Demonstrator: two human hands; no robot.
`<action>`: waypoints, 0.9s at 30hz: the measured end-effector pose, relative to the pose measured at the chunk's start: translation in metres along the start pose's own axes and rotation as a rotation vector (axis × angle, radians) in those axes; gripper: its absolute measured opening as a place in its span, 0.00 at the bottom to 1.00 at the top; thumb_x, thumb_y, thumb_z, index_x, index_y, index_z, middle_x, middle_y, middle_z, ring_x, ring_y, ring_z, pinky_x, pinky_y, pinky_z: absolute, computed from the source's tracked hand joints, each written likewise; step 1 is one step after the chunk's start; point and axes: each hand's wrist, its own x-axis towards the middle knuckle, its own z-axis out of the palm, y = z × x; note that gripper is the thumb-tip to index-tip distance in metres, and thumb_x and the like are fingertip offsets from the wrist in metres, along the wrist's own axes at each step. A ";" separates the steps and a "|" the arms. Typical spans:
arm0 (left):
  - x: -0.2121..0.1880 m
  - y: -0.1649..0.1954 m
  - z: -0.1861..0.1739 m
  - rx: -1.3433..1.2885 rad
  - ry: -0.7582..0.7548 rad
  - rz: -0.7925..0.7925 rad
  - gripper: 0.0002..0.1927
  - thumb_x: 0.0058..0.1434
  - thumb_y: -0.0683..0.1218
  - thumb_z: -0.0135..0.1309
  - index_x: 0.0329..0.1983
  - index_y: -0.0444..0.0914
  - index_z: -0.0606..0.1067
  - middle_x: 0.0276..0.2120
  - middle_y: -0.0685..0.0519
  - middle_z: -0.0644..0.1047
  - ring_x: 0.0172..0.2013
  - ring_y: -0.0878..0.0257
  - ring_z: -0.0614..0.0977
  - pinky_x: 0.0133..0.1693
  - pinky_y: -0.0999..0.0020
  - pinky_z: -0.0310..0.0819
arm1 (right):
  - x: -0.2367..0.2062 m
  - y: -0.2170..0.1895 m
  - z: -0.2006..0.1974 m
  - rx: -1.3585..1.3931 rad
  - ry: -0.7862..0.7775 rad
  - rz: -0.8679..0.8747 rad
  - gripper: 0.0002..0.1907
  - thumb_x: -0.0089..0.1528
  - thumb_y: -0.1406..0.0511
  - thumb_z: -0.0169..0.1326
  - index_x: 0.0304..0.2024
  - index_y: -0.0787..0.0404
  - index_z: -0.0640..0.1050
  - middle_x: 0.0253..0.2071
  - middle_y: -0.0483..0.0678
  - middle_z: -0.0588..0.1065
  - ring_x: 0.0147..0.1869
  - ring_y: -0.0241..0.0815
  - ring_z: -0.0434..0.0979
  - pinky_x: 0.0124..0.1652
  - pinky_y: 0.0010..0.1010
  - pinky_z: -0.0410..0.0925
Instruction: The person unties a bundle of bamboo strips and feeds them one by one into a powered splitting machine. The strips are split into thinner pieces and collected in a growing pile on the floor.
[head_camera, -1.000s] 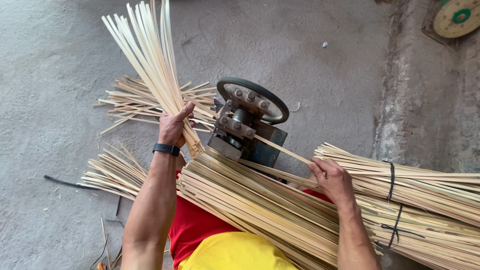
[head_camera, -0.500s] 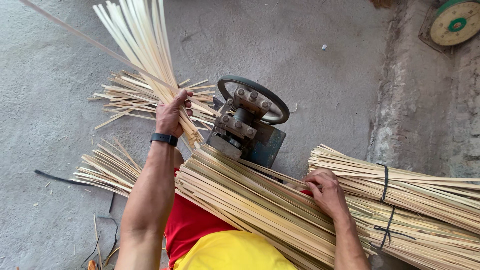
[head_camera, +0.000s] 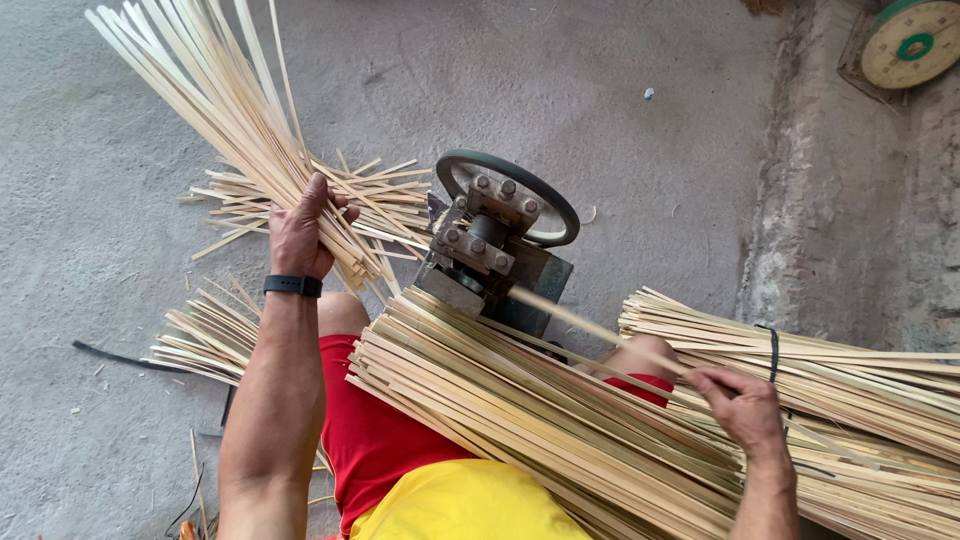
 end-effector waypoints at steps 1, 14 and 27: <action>-0.002 -0.001 0.001 0.016 0.009 -0.012 0.13 0.67 0.45 0.62 0.45 0.31 0.73 0.29 0.48 0.78 0.29 0.61 0.83 0.29 0.66 0.85 | 0.002 0.001 -0.005 -0.026 0.044 -0.093 0.14 0.58 0.56 0.64 0.42 0.55 0.87 0.37 0.49 0.85 0.41 0.40 0.84 0.36 0.32 0.77; -0.010 -0.037 0.023 0.214 -0.030 -0.088 0.24 0.56 0.45 0.69 0.51 0.33 0.72 0.34 0.50 0.79 0.30 0.67 0.81 0.25 0.74 0.80 | 0.016 -0.087 0.073 -0.208 0.185 -0.552 0.14 0.62 0.54 0.61 0.45 0.52 0.86 0.31 0.45 0.81 0.31 0.38 0.80 0.31 0.33 0.74; -0.004 -0.040 0.047 0.137 -0.115 -0.079 0.14 0.62 0.42 0.64 0.46 0.31 0.74 0.34 0.45 0.82 0.30 0.61 0.85 0.26 0.74 0.82 | 0.017 -0.041 0.098 -0.357 -0.139 -0.418 0.14 0.59 0.55 0.59 0.40 0.53 0.85 0.40 0.47 0.83 0.46 0.40 0.81 0.48 0.37 0.74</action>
